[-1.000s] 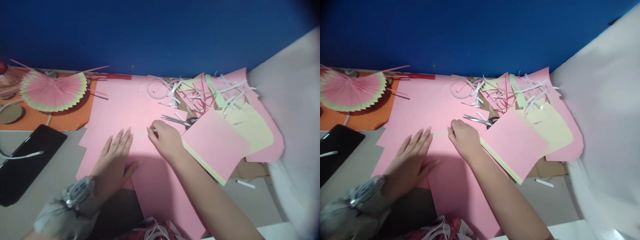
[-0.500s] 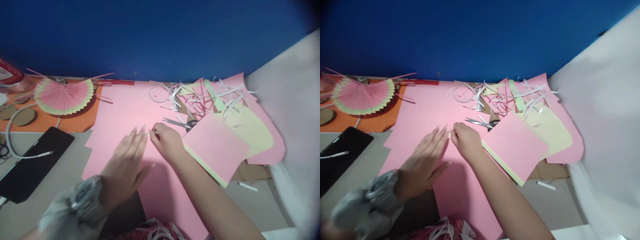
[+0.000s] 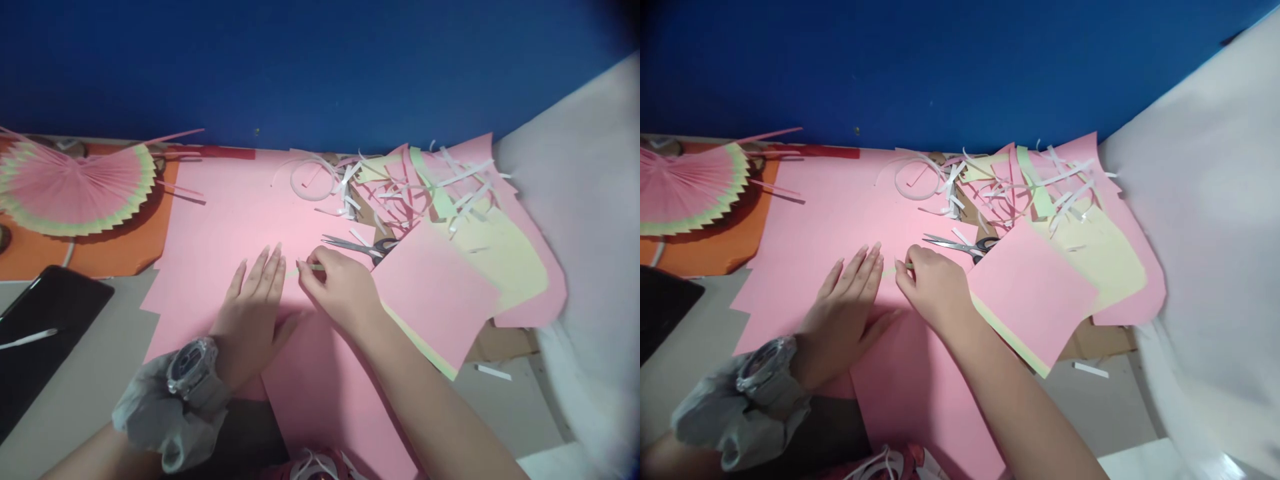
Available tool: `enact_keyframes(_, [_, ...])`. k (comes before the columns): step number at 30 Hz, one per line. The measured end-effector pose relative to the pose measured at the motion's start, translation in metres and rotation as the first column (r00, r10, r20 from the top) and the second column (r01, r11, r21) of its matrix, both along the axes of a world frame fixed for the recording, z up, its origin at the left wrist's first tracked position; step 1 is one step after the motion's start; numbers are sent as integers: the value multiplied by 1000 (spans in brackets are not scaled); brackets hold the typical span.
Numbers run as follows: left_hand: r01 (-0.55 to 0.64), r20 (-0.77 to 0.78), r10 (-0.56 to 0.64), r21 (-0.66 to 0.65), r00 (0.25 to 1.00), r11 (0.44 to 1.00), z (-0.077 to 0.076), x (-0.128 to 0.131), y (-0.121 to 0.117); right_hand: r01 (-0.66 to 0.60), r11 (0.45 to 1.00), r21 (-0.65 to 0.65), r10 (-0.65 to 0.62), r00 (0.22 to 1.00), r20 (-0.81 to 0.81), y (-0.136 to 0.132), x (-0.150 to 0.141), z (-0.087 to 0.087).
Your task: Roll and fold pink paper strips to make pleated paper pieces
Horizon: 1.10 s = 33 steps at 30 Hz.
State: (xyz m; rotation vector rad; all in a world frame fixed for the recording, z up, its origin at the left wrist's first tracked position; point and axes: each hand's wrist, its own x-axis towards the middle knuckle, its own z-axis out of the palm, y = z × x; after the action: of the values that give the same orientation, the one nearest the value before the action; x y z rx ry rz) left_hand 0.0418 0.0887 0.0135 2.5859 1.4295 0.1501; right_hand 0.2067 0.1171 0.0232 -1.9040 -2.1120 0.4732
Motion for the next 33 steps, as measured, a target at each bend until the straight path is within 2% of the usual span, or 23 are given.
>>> enact_keyframes(4, [5, -10, -5, -25, 1000, 1000, -1, 0, 0, 85, 994, 66, -87, 996, 32, 3, 6, -2])
enact_keyframes(9, [-21, -17, 20, -54, 1000, 998, -1, -1, -1, 26, 989, 146, -29, 999, 20, 7, 13, -8])
enact_keyframes(15, [31, 42, -28, -91, 999, 995, -2, -2, 0, 15, 995, 102, -13, 1000, -16, 8, 15, -10])
enact_keyframes(21, [-7, 70, 16, -132, 997, 991, -4, -4, -1, -35, 992, 124, 34, 999, 12, 8, 18, -13])
enact_keyframes(33, [-32, 77, 42, -131, 996, 991, -4, 0, 0, -56, 988, 147, 54, 998, 17, 7, 20, -16])
